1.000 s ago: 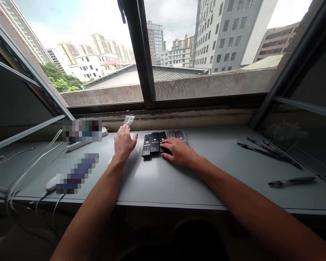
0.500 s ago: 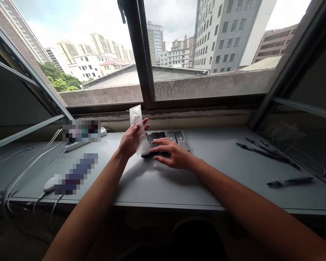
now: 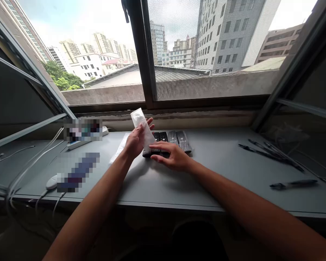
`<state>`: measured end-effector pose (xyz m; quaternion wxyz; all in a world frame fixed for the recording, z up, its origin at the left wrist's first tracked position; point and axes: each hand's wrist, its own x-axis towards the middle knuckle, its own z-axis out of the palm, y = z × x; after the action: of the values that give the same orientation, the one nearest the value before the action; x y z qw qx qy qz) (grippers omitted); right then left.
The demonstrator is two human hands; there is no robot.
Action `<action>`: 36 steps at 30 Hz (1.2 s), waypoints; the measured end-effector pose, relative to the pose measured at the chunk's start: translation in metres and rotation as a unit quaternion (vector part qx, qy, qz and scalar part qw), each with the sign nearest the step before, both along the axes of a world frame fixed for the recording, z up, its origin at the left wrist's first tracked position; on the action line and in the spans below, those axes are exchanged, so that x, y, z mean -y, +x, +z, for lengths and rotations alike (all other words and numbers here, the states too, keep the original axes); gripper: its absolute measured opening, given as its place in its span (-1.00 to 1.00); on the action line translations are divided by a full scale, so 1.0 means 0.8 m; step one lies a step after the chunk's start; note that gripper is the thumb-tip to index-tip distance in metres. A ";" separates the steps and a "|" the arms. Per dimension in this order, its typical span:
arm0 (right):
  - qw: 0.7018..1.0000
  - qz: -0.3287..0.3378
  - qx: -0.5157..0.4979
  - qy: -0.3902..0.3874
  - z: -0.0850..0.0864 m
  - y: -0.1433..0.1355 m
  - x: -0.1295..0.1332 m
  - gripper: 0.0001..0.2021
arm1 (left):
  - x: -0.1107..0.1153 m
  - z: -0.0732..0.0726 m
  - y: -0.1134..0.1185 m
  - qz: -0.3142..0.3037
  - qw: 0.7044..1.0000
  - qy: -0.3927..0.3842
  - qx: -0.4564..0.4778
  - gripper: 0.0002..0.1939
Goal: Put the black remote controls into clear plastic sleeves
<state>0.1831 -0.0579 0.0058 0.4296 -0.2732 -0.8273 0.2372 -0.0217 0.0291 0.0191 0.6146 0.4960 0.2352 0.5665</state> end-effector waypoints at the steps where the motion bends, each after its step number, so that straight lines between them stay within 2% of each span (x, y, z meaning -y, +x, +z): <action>1: 1.000 -0.022 -0.015 0.000 -0.001 -0.001 -0.001 -0.62 | 0.000 0.001 0.000 -0.004 1.000 -0.004 0.004 -0.63; 3: 0.997 -0.063 -0.045 -0.003 -0.002 -0.003 -0.003 -0.71 | -0.003 0.001 -0.002 -0.002 1.000 -0.013 0.016 -0.64; 6: 0.990 -0.116 -0.082 -0.012 -0.004 0.000 -0.007 -0.79 | -0.013 -0.003 -0.006 0.043 0.998 -0.030 0.039 -0.67; 11: 0.979 -0.172 -0.101 -0.032 -0.007 0.007 -0.012 -0.78 | -0.032 -0.010 -0.020 0.147 0.985 -0.068 0.064 -0.75; 14: 0.974 -0.189 -0.118 -0.031 -0.011 0.009 -0.015 -0.77 | -0.034 -0.009 -0.024 0.163 0.980 -0.080 0.079 -0.74; 17: 0.969 -0.200 -0.142 -0.002 -0.012 0.009 -0.017 -0.71 | -0.027 -0.006 -0.022 0.113 0.987 -0.084 0.079 -0.68; 20: 0.965 -0.212 -0.153 0.035 -0.008 0.008 -0.016 -0.42 | -0.017 -0.004 -0.016 0.035 0.994 -0.088 0.048 -0.61; 21: 0.964 -0.214 -0.151 0.044 -0.007 0.008 -0.015 -0.37 | -0.014 -0.005 -0.014 0.014 0.995 -0.088 0.035 -0.59; 22: 0.964 -0.216 -0.146 0.053 -0.005 0.008 -0.014 -0.40 | -0.011 -0.005 -0.012 -0.007 0.996 -0.087 0.021 -0.57; 25: 0.965 -0.225 -0.104 0.081 -0.001 0.010 -0.012 -0.72 | -0.005 -0.006 -0.008 -0.066 0.994 -0.082 -0.027 -0.51; 27: 0.966 -0.226 -0.073 0.104 0.000 0.011 -0.010 -0.83 | -0.001 -0.005 -0.008 -0.098 0.990 -0.081 -0.055 -0.45; 30: 0.967 -0.210 -0.055 0.135 -0.001 0.013 -0.009 -0.81 | 0.004 -0.003 -0.010 -0.141 0.984 -0.073 -0.077 -0.41; 33: 0.966 -0.206 -0.046 0.149 -0.003 0.013 -0.009 -0.77 | 0.005 -0.004 -0.011 -0.179 0.977 -0.064 -0.097 -0.47; 36: 0.962 -0.223 -0.032 0.154 -0.002 0.012 -0.009 -0.74 | 0.000 -0.008 -0.009 -0.151 0.981 -0.063 -0.105 -0.60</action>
<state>0.1931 -0.0507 0.0040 0.5345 -0.3735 -0.7580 0.0141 -0.0293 0.0288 0.0124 0.6948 0.5433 0.2558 0.3957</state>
